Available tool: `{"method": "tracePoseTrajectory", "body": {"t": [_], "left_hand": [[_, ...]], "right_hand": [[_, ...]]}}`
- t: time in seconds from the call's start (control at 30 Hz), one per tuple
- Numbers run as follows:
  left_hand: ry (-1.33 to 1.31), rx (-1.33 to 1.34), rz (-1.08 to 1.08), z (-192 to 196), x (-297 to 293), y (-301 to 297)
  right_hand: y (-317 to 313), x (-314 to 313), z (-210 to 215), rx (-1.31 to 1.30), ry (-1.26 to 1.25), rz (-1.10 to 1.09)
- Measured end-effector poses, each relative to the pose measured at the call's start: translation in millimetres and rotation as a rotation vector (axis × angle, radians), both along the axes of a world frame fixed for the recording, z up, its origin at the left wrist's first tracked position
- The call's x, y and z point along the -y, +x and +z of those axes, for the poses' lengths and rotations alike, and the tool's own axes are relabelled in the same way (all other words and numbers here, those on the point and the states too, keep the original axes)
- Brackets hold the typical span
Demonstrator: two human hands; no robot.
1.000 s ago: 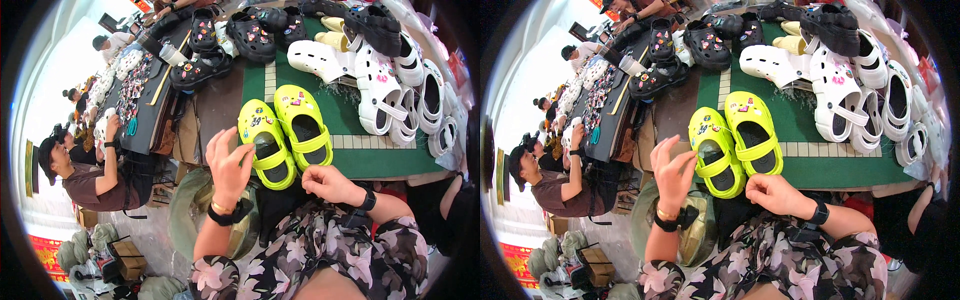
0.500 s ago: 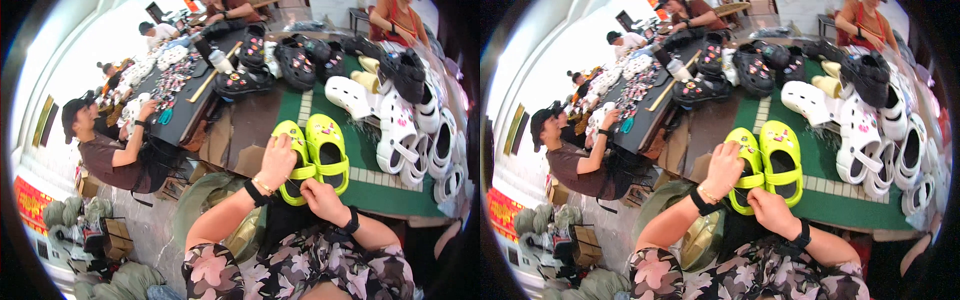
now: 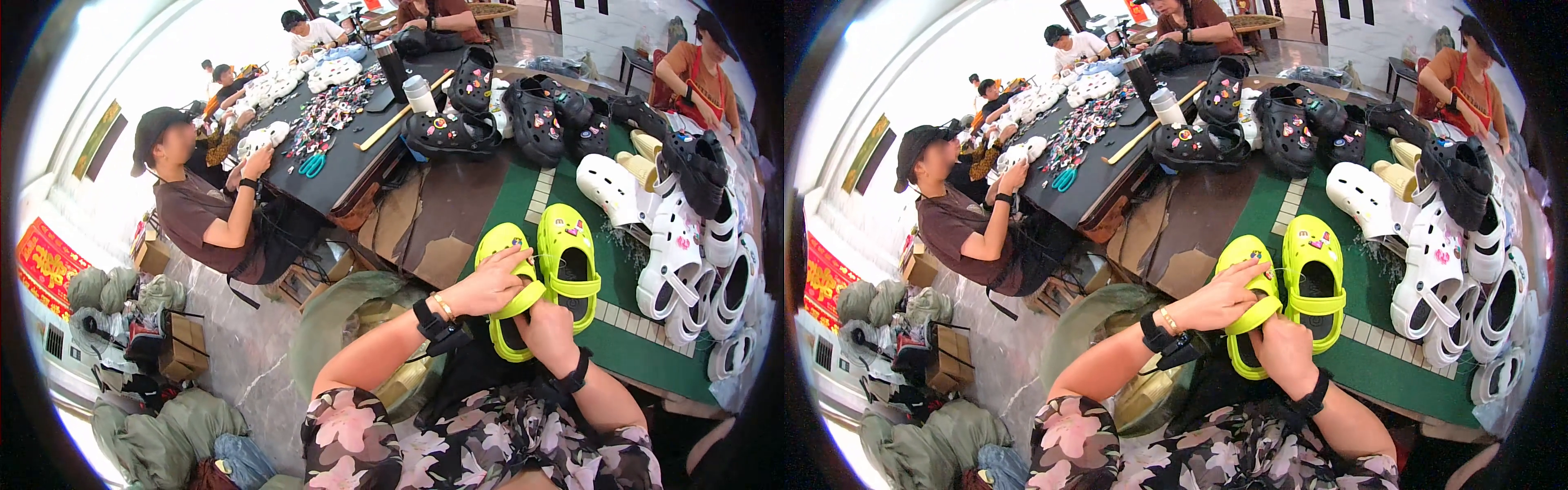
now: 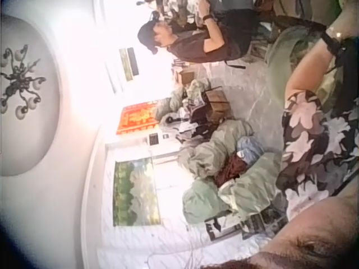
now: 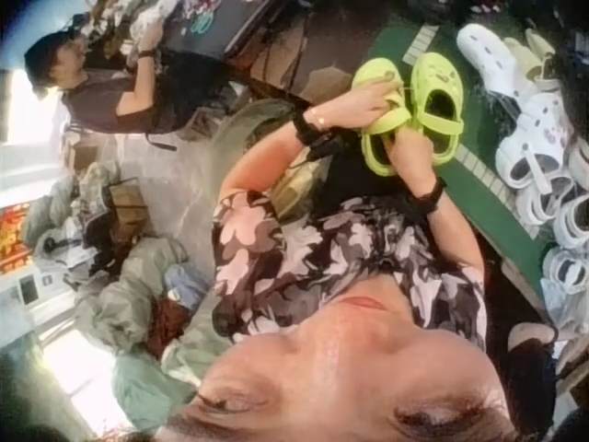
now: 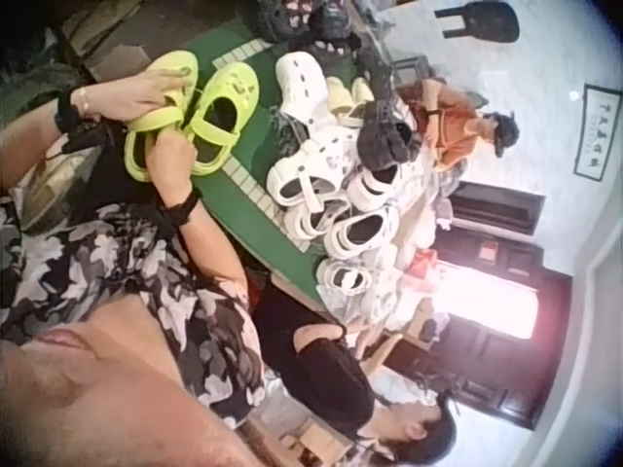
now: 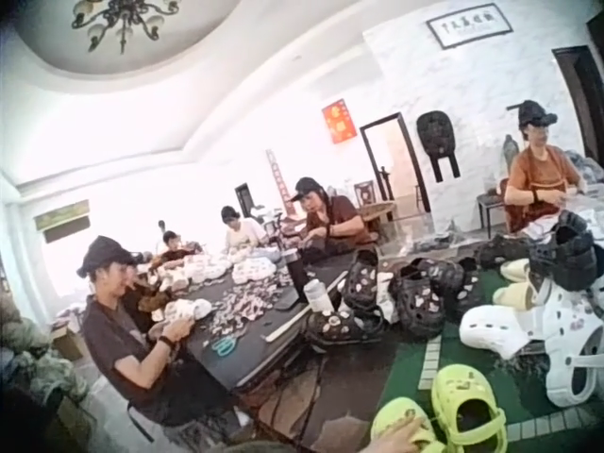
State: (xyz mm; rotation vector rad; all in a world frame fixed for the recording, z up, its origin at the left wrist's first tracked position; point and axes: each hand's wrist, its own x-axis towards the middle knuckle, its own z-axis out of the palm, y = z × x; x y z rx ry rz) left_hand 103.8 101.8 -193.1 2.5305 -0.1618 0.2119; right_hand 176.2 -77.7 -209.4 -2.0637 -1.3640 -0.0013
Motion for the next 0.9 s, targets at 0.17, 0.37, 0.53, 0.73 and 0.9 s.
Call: {"method": "tracePoseTrajectory", "body": {"t": [0.17, 0.37, 0.53, 0.73, 0.9], "left_hand": [[-0.115, 0.106, -0.043, -3.0, -6.1, -12.7], [0.006, 0.292, 0.142, -20.9, 18.6, -15.2], [0.057, 0.385, 0.131, -28.9, 13.5, -3.5], [-0.117, 0.324, 0.141, -21.3, 18.1, 5.0], [-0.119, 0.384, 0.103, -13.9, 23.7, 9.4]], "right_hand": [[6.8, -12.1, -7.6, 0.165, -0.07, -0.053], [14.8, -12.0, -1.7, 0.049, 0.052, -0.015], [16.3, 27.7, 29.3, -0.185, -0.049, 0.048], [50.5, 148.4, 101.4, -0.647, -0.023, 0.048], [121.3, 256.2, 136.3, -0.578, 0.864, -0.531]]}}
